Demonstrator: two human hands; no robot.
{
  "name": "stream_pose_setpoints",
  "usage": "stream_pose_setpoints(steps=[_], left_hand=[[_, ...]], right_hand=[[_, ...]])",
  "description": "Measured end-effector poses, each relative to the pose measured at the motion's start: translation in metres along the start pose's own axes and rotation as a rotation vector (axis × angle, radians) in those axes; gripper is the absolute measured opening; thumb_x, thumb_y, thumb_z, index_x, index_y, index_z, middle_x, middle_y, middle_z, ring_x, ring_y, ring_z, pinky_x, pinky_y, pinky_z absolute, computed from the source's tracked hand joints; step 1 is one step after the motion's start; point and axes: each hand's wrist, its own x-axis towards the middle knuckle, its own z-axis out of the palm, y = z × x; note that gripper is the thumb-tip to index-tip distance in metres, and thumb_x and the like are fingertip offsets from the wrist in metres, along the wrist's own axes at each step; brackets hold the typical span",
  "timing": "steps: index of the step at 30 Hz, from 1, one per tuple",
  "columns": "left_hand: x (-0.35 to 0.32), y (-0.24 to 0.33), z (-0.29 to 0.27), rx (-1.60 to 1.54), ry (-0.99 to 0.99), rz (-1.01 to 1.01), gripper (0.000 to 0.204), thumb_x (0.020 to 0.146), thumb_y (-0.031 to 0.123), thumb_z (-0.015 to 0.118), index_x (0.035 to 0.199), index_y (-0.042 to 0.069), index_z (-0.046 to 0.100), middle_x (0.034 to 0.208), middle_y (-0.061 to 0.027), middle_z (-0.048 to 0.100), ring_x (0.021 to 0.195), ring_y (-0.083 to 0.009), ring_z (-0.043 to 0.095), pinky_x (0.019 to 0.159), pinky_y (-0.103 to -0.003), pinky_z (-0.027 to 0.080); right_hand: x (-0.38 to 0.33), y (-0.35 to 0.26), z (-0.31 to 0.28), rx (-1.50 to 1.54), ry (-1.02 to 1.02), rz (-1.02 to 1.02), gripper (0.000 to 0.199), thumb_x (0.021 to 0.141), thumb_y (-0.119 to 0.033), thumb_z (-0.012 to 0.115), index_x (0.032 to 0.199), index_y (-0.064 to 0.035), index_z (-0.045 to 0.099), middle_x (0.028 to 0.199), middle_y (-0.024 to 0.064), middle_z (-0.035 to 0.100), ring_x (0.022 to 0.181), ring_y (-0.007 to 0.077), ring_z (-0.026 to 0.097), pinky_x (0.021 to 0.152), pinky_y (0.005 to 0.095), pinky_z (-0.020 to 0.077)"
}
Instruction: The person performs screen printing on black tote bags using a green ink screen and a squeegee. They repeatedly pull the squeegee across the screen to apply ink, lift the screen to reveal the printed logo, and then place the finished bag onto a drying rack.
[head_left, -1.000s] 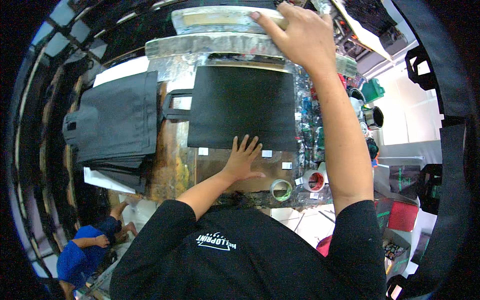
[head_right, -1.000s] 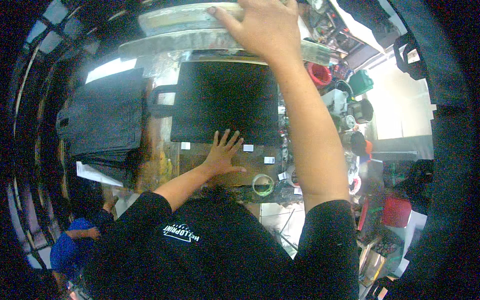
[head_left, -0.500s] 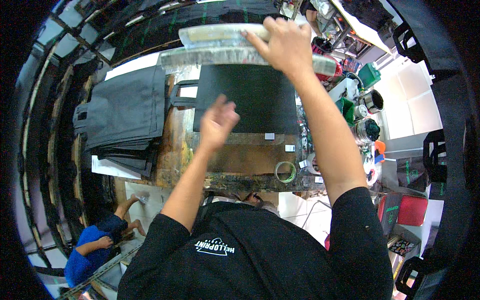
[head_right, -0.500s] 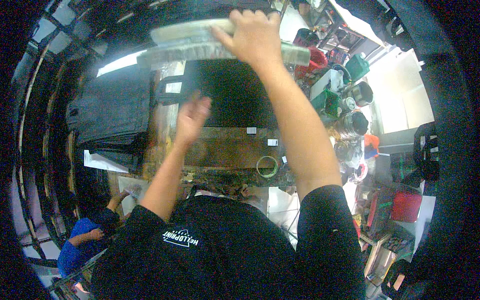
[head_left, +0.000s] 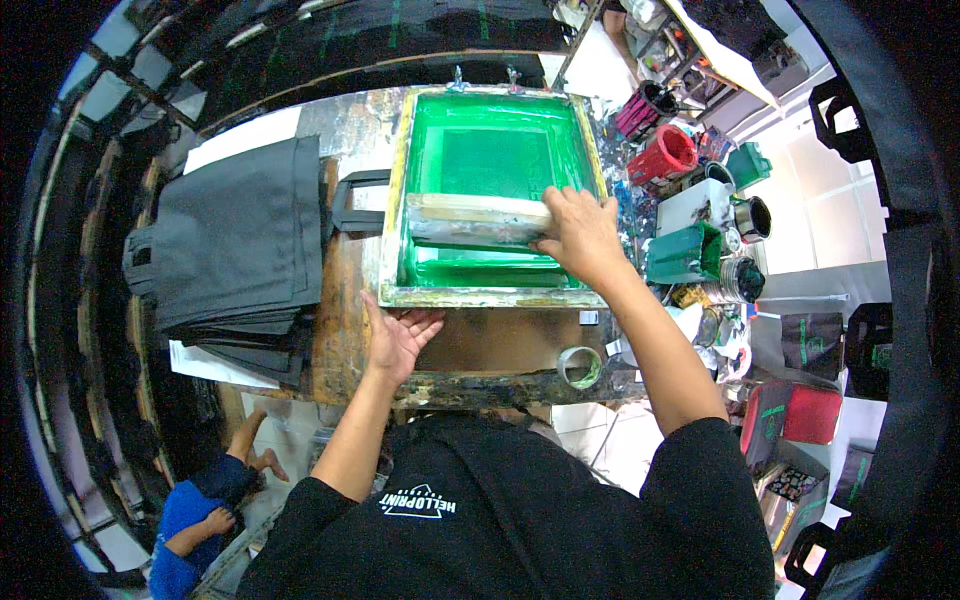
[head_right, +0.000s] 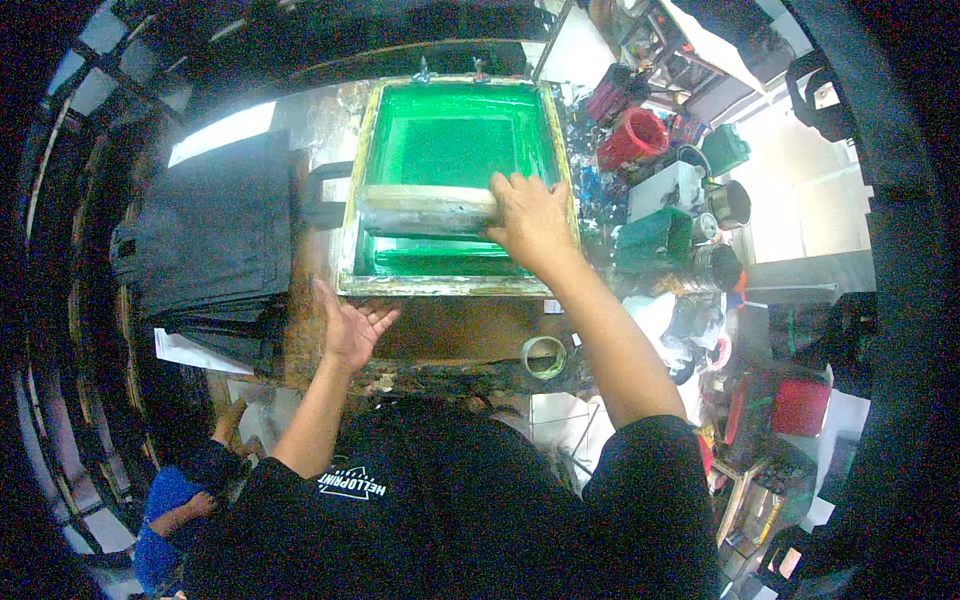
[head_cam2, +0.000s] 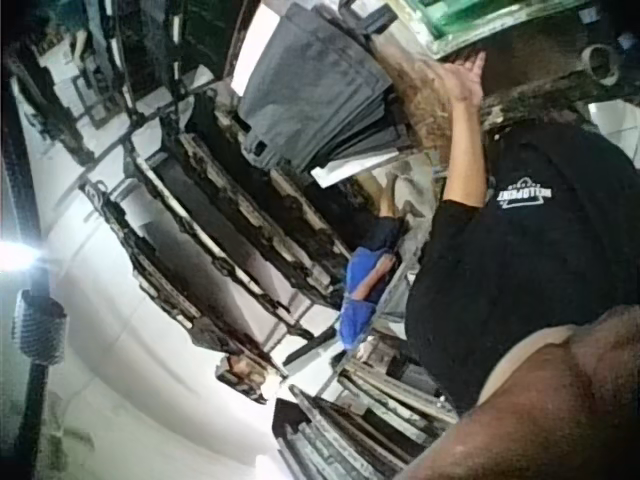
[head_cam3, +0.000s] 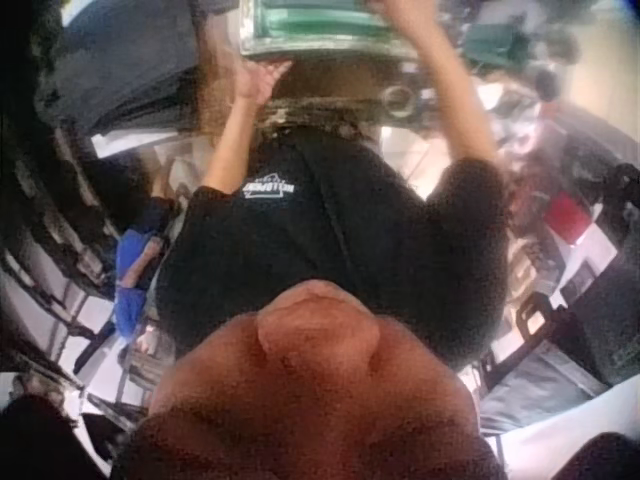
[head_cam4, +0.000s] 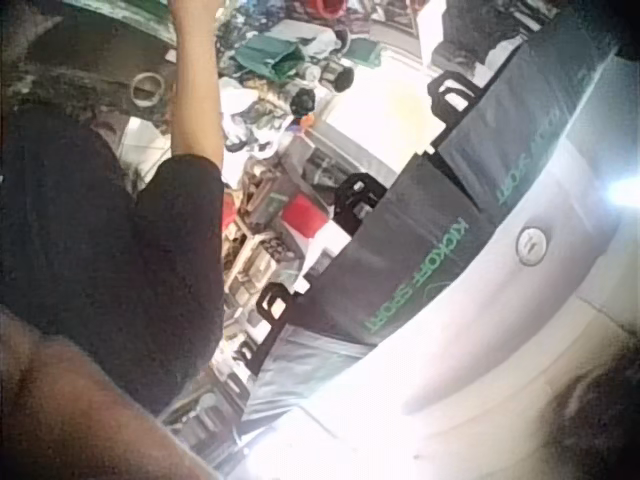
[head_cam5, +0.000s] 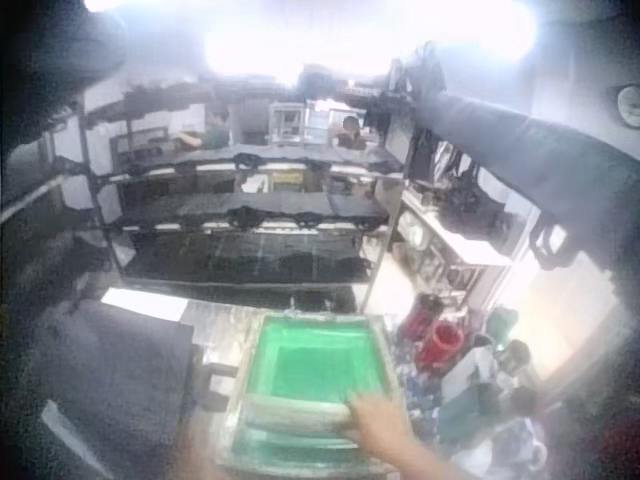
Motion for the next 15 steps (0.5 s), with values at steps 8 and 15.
stream_pose_setpoints(steps=[8,15], left_hand=[[0.004,-0.005,-0.007,0.082,-0.053,0.021,0.117,0.093,0.092,0.029,0.163,-0.001,0.023,0.154,-0.0274,0.046,0.139,-0.0373,0.054,0.113,-0.05,0.05],[0.013,-0.011,-0.024,0.019,-0.033,-0.038,0.127,0.093,0.09,0.035,0.163,-0.01,0.001,0.161,-0.0351,0.029,0.145,-0.0439,0.045,0.115,-0.053,0.049]], right_hand=[[-0.045,-0.019,0.056,-0.033,-0.001,-0.04,0.067,0.067,-0.028,0.094,0.124,-0.0157,0.061,0.108,0.005,0.062,0.106,0.0271,0.061,0.096,0.0534,0.038],[0.045,0.015,0.098,-0.091,0.154,0.01,0.061,0.069,-0.021,0.091,0.123,-0.0183,0.062,0.107,0.0037,0.063,0.107,0.0257,0.061,0.097,0.0564,0.0387]])
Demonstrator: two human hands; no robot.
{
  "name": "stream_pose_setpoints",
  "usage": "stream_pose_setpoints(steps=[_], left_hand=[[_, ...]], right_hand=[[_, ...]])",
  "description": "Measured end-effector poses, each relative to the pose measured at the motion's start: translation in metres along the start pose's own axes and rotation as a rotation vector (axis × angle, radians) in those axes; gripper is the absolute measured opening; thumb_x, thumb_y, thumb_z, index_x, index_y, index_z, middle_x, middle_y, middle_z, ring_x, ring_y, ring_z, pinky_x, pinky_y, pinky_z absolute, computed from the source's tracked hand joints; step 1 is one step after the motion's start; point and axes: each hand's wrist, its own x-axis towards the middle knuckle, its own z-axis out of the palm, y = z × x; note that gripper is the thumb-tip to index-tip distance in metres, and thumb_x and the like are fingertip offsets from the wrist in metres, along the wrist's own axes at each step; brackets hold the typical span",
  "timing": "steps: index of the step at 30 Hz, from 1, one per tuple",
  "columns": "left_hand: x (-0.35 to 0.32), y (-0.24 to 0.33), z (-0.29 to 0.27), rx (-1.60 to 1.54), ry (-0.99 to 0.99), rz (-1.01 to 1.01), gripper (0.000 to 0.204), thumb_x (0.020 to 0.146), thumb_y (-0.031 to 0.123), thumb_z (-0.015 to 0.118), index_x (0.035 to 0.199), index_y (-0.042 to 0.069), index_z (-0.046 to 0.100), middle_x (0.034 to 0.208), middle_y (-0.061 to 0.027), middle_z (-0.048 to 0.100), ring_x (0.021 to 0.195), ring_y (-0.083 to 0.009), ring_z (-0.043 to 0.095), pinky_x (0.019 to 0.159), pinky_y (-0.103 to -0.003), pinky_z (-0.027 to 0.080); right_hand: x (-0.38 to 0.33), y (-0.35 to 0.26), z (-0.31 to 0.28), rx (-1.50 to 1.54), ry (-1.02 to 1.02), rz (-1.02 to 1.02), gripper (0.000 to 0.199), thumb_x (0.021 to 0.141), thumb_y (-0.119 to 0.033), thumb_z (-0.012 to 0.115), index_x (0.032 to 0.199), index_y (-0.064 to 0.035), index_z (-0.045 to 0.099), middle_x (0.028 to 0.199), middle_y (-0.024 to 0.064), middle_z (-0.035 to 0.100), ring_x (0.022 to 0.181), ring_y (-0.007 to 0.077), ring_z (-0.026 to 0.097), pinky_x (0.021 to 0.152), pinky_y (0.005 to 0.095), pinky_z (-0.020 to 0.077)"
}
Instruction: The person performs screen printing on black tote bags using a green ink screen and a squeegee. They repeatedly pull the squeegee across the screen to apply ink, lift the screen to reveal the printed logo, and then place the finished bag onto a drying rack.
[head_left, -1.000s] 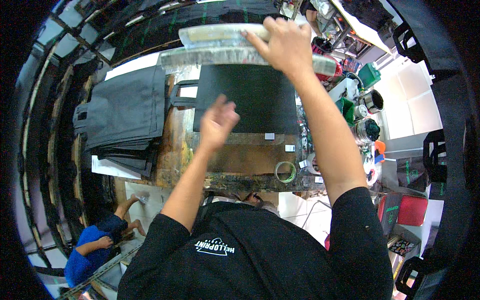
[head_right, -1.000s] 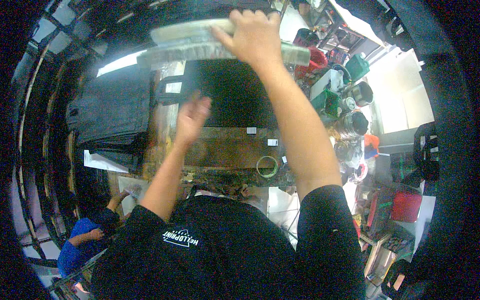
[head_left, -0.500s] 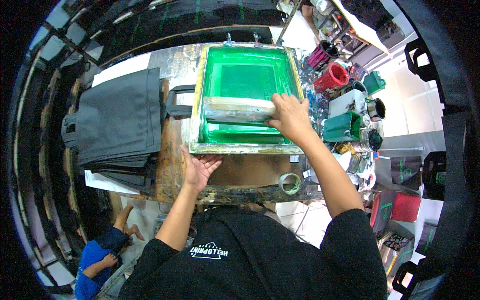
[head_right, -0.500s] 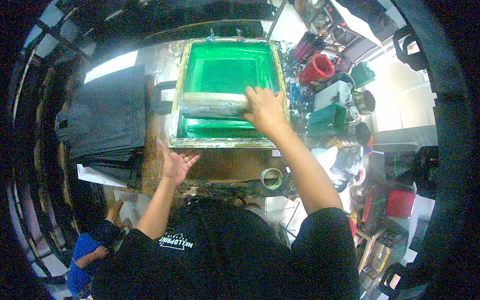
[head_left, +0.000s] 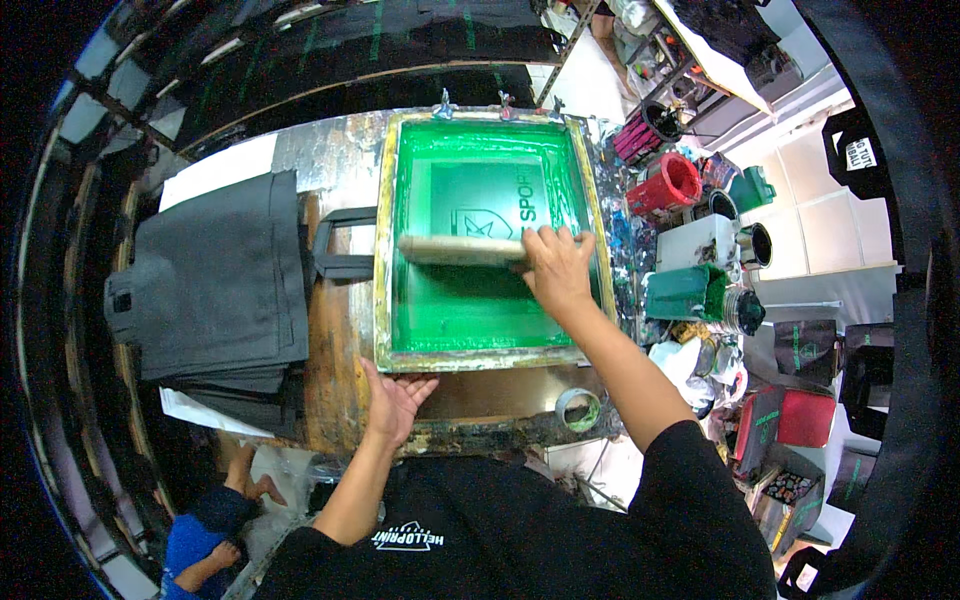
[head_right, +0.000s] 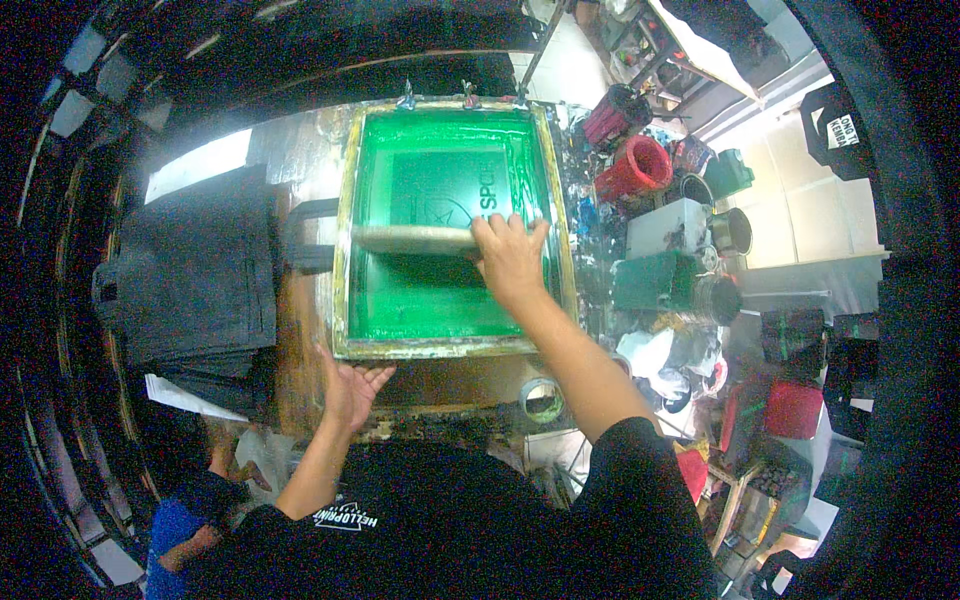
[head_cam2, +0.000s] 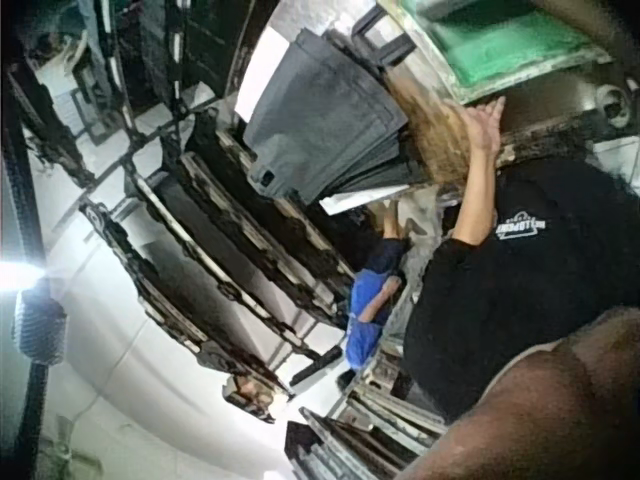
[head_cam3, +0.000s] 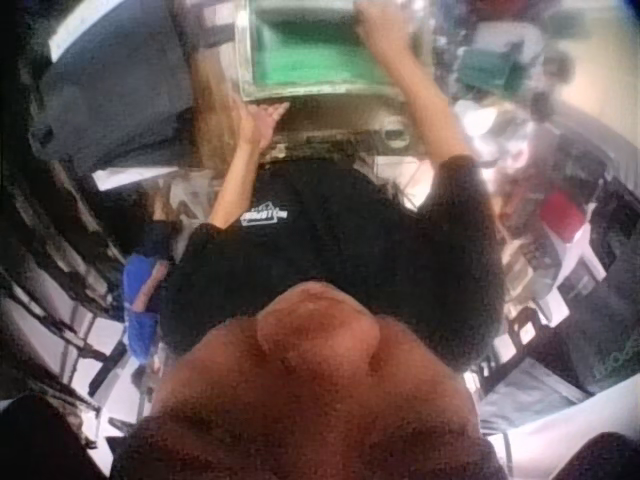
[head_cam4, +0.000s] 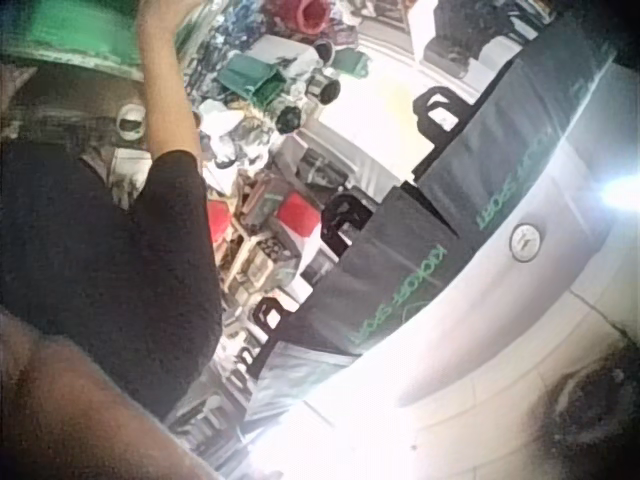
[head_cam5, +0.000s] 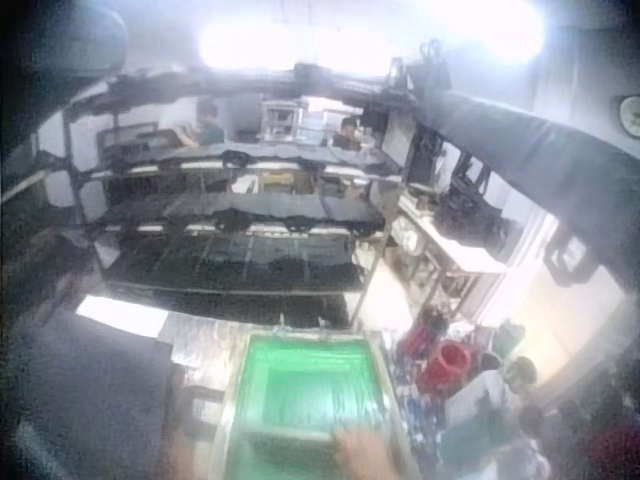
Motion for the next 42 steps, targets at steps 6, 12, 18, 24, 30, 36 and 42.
stream_pose_setpoints(steps=[6,12,18,24,30,36,42], left_hand=[[-0.001,0.007,0.009,0.01,0.025,-0.077,0.116,0.095,0.089,0.031,0.164,-0.003,0.017,0.16,-0.0274,0.038,0.141,-0.0385,0.051,0.115,-0.05,0.049],[0.007,0.012,0.005,0.016,-0.021,-0.142,0.126,0.09,0.094,0.033,0.164,-0.006,0.012,0.162,-0.0355,0.029,0.149,-0.0462,0.041,0.121,-0.053,0.042],[0.021,0.062,-0.012,0.447,-0.074,-0.707,0.088,0.101,0.081,0.039,0.09,-0.001,0.069,0.087,-0.0198,0.077,0.091,-0.0273,0.078,0.082,-0.042,0.063],[0.14,0.163,0.135,1.512,-0.022,1.192,0.048,0.094,0.047,0.078,0.101,0.001,0.069,0.1,-0.0174,0.071,0.093,-0.0332,0.065,0.085,-0.044,0.051],[0.296,0.189,0.2,2.152,0.115,1.163,0.062,0.088,0.066,0.072,0.099,0.004,0.068,0.096,-0.0147,0.07,0.096,-0.0345,0.067,0.087,-0.047,0.052],[0.313,0.171,0.181,2.029,0.096,1.584,0.054,0.085,0.062,0.075,0.085,0.009,0.064,0.083,-0.0082,0.066,0.081,-0.0292,0.068,0.071,-0.043,0.053],[0.26,0.135,0.151,2.038,0.066,1.51,0.054,0.083,0.062,0.078,0.081,0.01,0.061,0.079,-0.0062,0.061,0.075,-0.027,0.065,0.067,-0.041,0.051]], right_hand=[[0.11,0.047,0.044,-0.071,0.043,-0.001,0.064,0.07,-0.025,0.092,0.126,-0.0186,0.062,0.113,0.0027,0.065,0.113,0.0253,0.062,0.098,0.0569,0.039],[0.187,0.083,0.076,-0.101,0.121,-0.05,0.066,0.073,-0.037,0.092,0.126,-0.0184,0.058,0.112,0.0028,0.067,0.113,0.0262,0.063,0.094,0.0555,0.0394],[0.213,0.084,0.057,-0.085,-0.051,-0.055,0.07,0.077,-0.037,0.091,0.137,-0.0205,0.058,0.125,0.0029,0.066,0.123,0.0262,0.061,0.103,0.0637,0.0406],[0.197,0.089,0.079,-0.122,0.104,-0.04,0.069,0.074,-0.03,0.091,0.135,-0.0208,0.059,0.12,0.0021,0.066,0.117,0.0252,0.061,0.097,0.0549,0.0423],[0.191,0.076,0.098,-0.092,0.169,-0.092,0.062,0.071,-0.026,0.091,0.125,-0.019,0.062,0.111,0.0019,0.066,0.108,0.0242,0.064,0.089,0.0488,0.0457],[0.17,0.078,0.087,-0.131,0.16,-0.114,0.056,0.07,-0.023,0.089,0.118,-0.0185,0.062,0.104,0.0019,0.066,0.101,0.0235,0.066,0.081,0.0436,0.0479],[0.107,0.057,0.076,-0.11,0.113,-0.134,0.048,0.074,-0.022,0.085,0.116,-0.0194,0.062,0.101,0.0019,0.066,0.097,0.0244,0.065,0.079,0.0441,0.0469]])
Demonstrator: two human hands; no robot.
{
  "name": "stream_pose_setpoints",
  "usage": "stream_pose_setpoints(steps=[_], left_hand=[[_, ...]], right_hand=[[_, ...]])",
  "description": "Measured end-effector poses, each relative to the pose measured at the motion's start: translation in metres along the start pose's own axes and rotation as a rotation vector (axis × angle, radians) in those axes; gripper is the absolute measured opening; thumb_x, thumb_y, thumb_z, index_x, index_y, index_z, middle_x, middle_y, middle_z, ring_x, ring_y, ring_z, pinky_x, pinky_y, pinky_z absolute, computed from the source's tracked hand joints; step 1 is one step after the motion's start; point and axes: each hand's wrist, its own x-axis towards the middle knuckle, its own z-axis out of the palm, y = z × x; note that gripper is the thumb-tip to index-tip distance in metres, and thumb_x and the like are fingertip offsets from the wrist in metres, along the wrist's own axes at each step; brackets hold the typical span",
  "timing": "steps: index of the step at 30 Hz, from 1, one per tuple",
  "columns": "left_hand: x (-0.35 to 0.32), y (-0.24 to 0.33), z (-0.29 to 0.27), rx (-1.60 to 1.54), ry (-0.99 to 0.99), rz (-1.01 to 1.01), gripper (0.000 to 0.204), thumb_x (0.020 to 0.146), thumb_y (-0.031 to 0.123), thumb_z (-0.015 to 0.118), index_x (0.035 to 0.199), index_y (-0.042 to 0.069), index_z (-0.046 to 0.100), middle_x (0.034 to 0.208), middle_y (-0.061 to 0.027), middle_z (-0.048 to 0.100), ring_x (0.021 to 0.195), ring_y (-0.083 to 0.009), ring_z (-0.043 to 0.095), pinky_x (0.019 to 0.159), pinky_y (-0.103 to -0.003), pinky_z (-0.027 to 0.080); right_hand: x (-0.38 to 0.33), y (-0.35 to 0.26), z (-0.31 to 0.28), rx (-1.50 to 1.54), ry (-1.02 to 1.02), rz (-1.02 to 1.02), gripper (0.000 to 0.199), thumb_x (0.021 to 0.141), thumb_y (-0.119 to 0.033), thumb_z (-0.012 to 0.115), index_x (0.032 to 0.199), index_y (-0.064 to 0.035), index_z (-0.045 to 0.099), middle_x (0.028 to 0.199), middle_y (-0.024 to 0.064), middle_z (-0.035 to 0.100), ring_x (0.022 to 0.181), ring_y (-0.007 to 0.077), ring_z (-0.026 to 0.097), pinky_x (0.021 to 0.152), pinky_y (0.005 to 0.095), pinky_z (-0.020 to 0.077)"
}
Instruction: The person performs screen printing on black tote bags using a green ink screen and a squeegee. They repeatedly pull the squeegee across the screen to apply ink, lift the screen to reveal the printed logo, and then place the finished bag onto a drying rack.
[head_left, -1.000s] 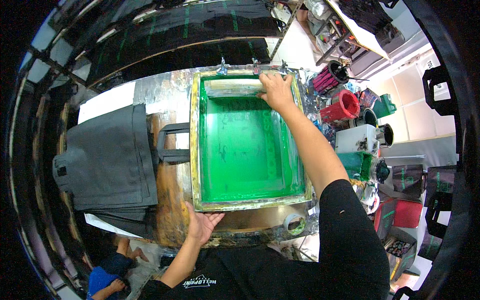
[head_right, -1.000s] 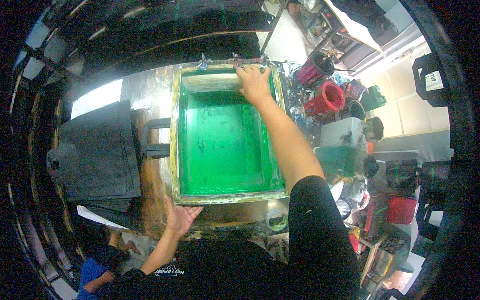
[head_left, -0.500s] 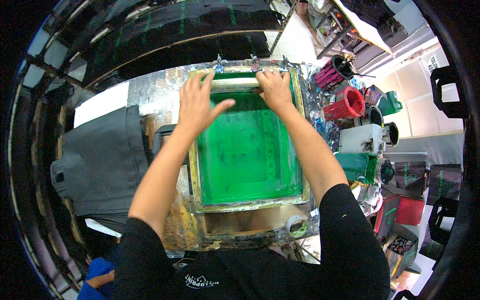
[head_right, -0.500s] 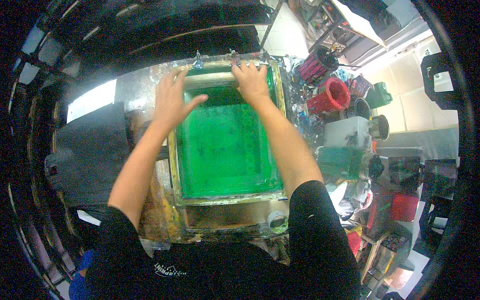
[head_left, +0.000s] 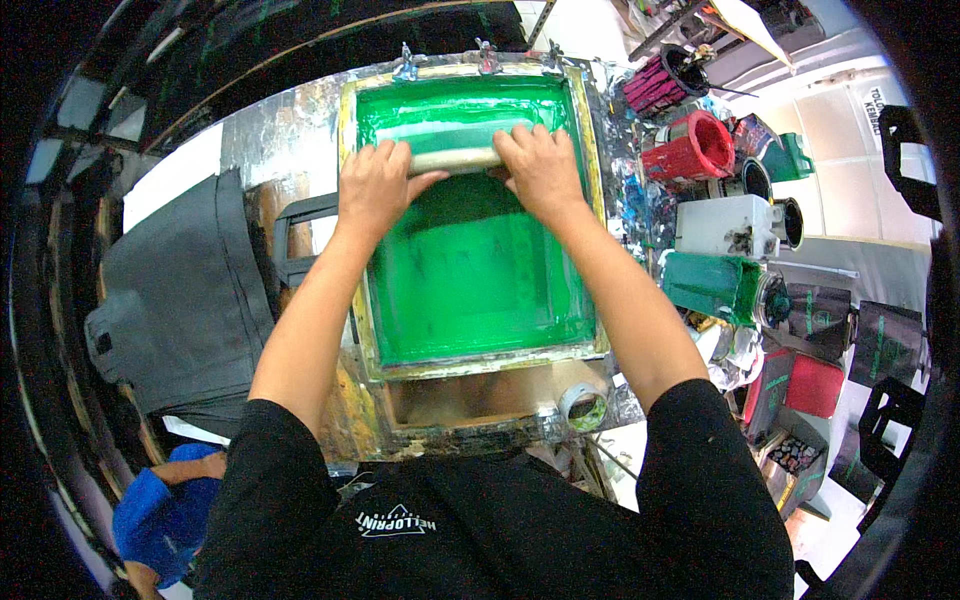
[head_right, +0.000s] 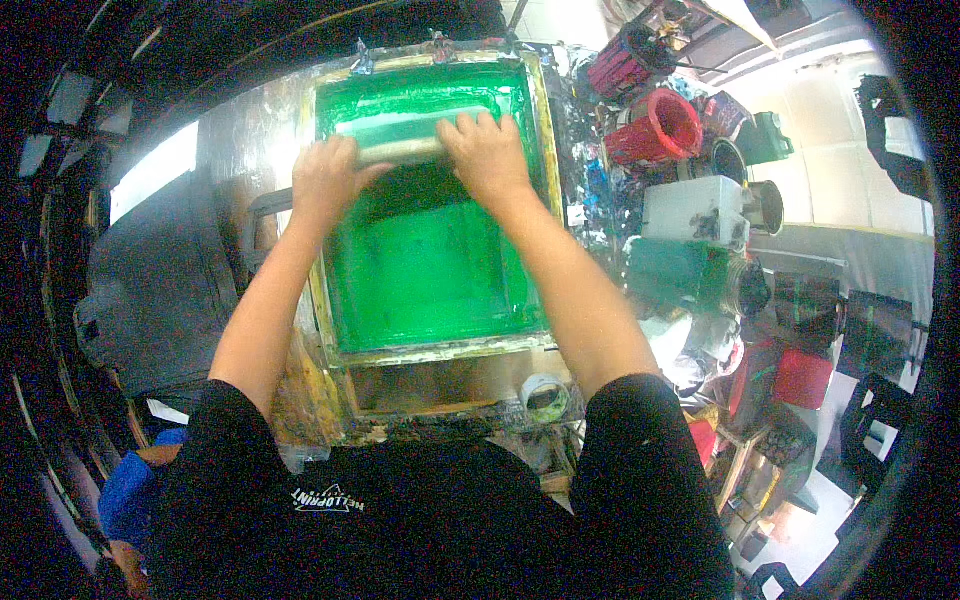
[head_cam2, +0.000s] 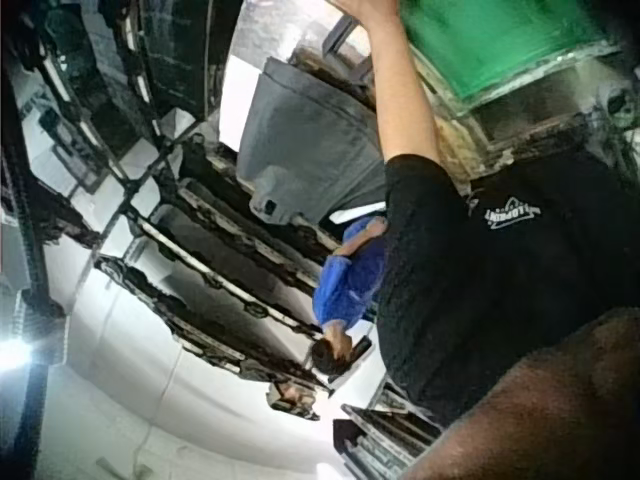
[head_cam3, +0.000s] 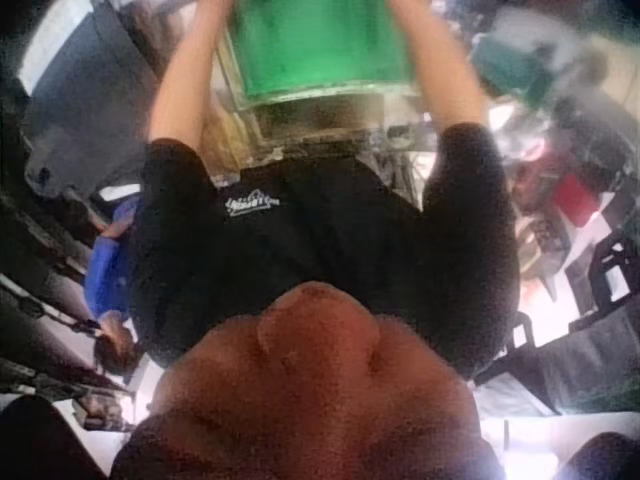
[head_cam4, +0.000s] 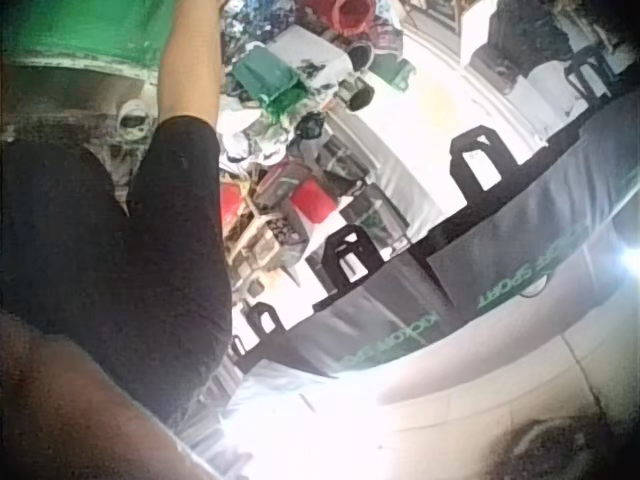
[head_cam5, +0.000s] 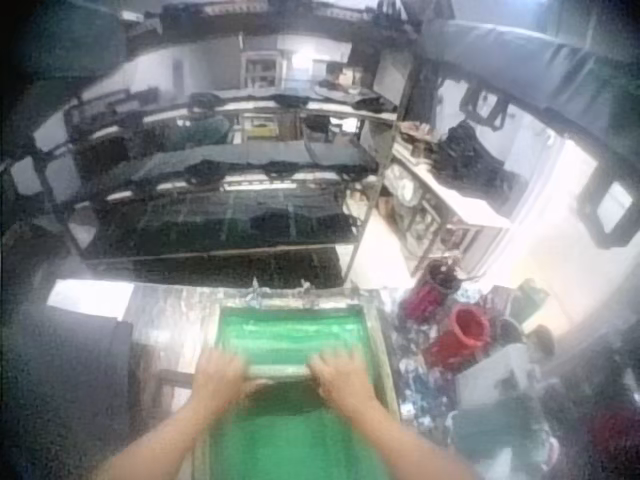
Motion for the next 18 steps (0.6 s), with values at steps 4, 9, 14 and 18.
stream_pose_setpoints(steps=[4,9,14,18], left_hand=[[-0.047,0.03,-0.029,-0.034,-0.018,0.003,0.054,0.08,0.06,0.081,0.081,0.01,0.06,0.079,-0.0062,0.057,0.074,-0.0269,0.061,0.067,-0.041,0.049],[-0.109,0.068,-0.061,-0.06,-0.067,-0.01,0.053,0.078,0.056,0.083,0.08,0.011,0.057,0.08,-0.0071,0.055,0.076,-0.028,0.059,0.07,-0.043,0.047],[-0.165,0.104,-0.096,-0.088,-0.118,-0.011,0.052,0.075,0.055,0.085,0.081,0.011,0.058,0.08,-0.0065,0.053,0.075,-0.0272,0.056,0.071,-0.041,0.044],[-0.193,0.119,-0.11,-0.098,-0.14,-0.05,0.054,0.077,0.056,0.085,0.084,0.01,0.059,0.082,-0.0069,0.055,0.078,-0.0279,0.057,0.073,-0.042,0.045]], right_hand=[[-0.051,-0.027,-0.032,0.059,-0.053,0.024,0.053,0.067,-0.019,0.088,0.114,-0.0171,0.062,0.101,0.0027,0.061,0.098,0.0243,0.062,0.083,0.0429,0.0445],[-0.118,-0.061,-0.054,0.044,-0.028,0.028,0.018,0.087,-0.018,0.067,0.104,-0.0194,0.064,0.09,0.0021,0.061,0.089,0.0236,0.062,0.076,0.0438,0.0441],[-0.179,-0.092,-0.082,0.068,-0.016,0.024,0.011,0.087,-0.02,0.066,0.098,-0.0199,0.063,0.085,0.0006,0.056,0.082,0.0222,0.059,0.073,0.0423,0.0424],[-0.212,-0.109,-0.088,0.046,-0.011,0.02,0.012,0.087,-0.021,0.066,0.099,-0.0196,0.062,0.085,0.001,0.056,0.084,0.0226,0.059,0.072,0.0414,0.041]])
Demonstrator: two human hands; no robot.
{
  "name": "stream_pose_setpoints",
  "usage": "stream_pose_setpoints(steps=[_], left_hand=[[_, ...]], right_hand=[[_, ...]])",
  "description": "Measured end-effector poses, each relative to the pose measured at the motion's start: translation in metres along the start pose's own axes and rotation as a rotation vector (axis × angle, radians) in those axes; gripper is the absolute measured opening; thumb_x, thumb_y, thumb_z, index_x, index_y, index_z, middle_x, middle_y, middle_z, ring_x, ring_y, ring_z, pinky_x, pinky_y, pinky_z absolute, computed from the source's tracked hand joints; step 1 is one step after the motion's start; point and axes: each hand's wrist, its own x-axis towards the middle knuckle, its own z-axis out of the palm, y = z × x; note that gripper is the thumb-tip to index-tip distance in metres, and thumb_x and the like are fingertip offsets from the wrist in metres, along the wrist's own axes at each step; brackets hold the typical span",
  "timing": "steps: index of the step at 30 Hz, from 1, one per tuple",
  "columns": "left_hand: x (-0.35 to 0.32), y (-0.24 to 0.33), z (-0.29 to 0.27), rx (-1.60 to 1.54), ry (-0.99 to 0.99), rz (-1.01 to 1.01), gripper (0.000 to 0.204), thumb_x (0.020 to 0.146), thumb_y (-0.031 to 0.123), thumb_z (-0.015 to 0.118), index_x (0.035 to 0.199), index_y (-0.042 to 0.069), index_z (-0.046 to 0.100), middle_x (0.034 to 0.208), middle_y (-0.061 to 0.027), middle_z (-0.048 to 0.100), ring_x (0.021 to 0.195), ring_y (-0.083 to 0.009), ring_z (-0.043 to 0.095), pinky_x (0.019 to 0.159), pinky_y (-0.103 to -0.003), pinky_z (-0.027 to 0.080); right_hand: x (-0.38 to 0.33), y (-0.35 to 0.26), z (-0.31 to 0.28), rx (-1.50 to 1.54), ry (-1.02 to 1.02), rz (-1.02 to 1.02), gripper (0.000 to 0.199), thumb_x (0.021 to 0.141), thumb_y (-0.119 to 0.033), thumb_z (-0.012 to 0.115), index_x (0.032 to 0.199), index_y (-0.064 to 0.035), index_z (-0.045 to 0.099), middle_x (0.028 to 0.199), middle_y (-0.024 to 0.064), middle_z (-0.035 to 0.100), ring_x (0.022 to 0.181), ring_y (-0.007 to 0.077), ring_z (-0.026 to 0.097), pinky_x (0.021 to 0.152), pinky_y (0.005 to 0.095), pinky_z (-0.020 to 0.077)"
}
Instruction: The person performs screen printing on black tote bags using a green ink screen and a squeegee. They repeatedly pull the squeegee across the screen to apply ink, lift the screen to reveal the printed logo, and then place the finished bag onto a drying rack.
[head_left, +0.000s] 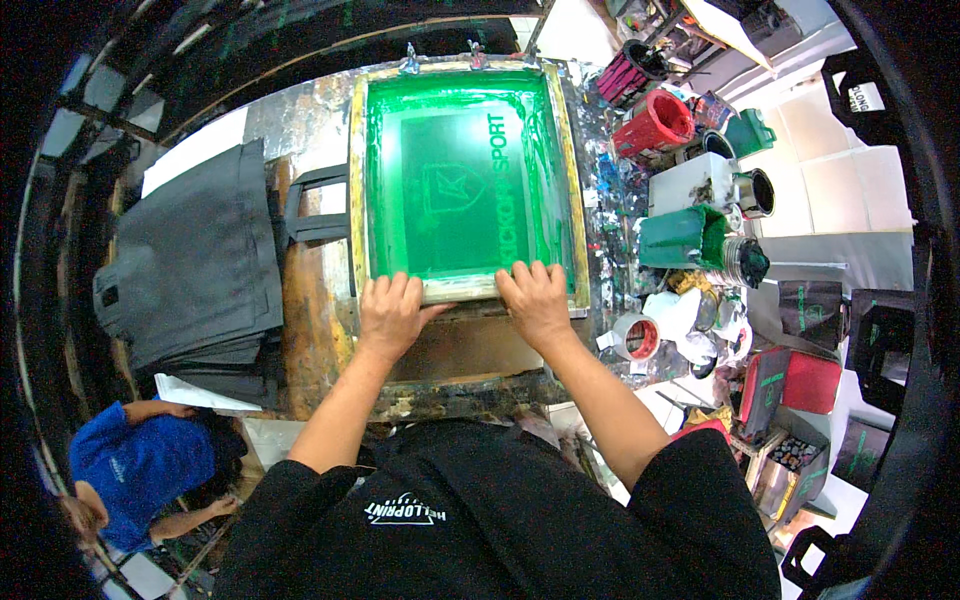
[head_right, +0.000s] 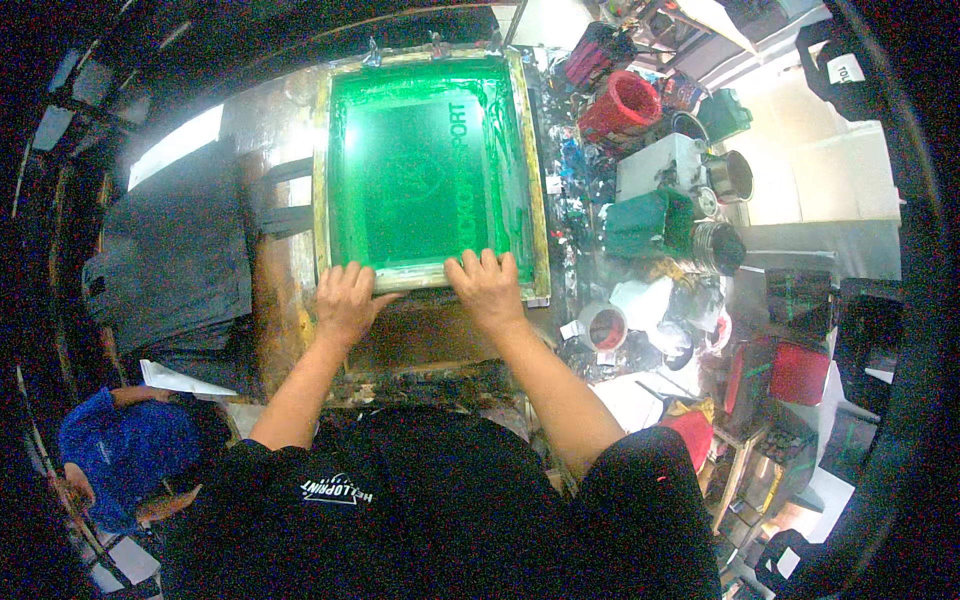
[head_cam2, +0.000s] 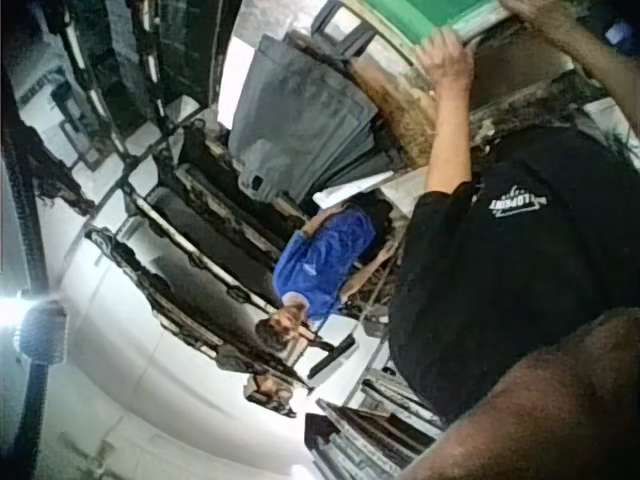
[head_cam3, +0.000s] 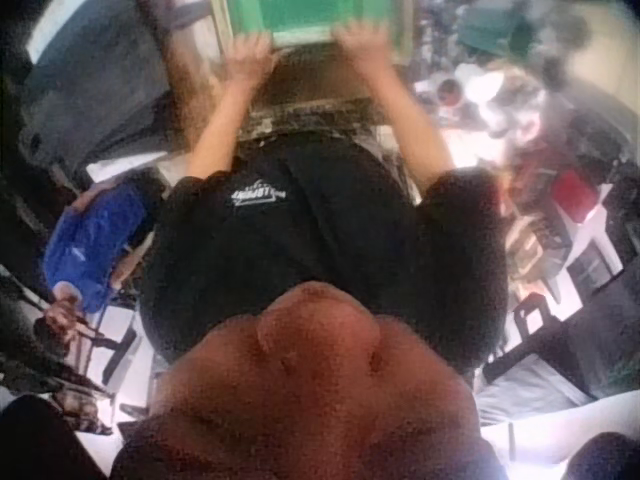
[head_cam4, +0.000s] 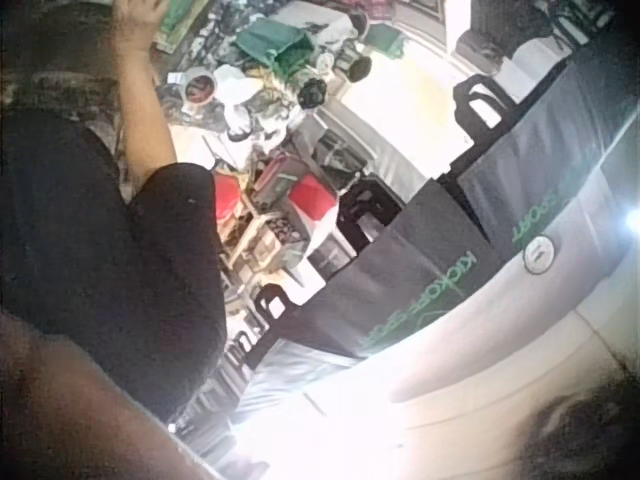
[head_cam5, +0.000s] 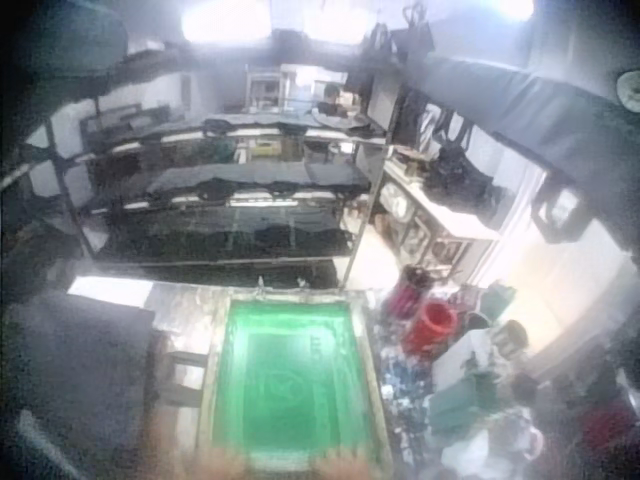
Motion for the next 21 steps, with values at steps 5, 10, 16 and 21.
stream_pose_setpoints(steps=[5,10,16,21], left_hand=[[0.005,-0.004,-0.004,-0.129,0.08,-0.04,0.061,0.082,0.056,0.083,0.107,0.003,0.067,0.103,-0.0121,0.062,0.098,-0.032,0.06,0.087,-0.044,0.047],[-0.065,-0.024,-0.013,-0.079,0.076,-0.326,0.121,0.059,0.069,0.093,0.149,0.002,0.048,0.138,-0.0224,0.055,0.132,-0.0405,0.05,0.111,-0.057,0.037],[-0.102,-0.063,0.031,-0.038,-0.103,-0.395,0.097,0.055,0.042,0.1,0.137,0.008,0.062,0.12,-0.0154,0.059,0.116,-0.0397,0.055,0.101,-0.052,0.042],[-0.113,-0.069,0.041,-0.03,0.008,-0.352,0.082,0.055,0.036,0.1,0.128,0.011,0.07,0.119,-0.0124,0.061,0.112,-0.0378,0.056,0.097,-0.05,0.044]], right_hand=[[0.021,0.011,-0.012,0.045,-0.115,-0.009,0.038,0.082,-0.025,0.078,0.117,-0.0193,0.065,0.096,0.0038,0.058,0.095,0.0247,0.059,0.08,0.0439,0.0408],[0.008,0.007,-0.032,0.164,-0.169,-0.015,0.046,0.087,-0.027,0.08,0.13,-0.0232,0.064,0.111,0.0065,0.061,0.109,0.0253,0.059,0.092,0.0473,0.0401],[-0.01,-0.007,-0.019,0.226,-0.075,0.075,0.046,0.09,-0.022,0.076,0.133,-0.0239,0.062,0.117,0.0056,0.062,0.114,0.0255,0.058,0.104,0.056,0.0359],[-0.009,-0.003,-0.022,0.235,-0.048,0.07,0.043,0.09,-0.021,0.076,0.131,-0.0237,0.063,0.113,0.0043,0.062,0.112,0.0251,0.059,0.103,0.0553,0.0361]])
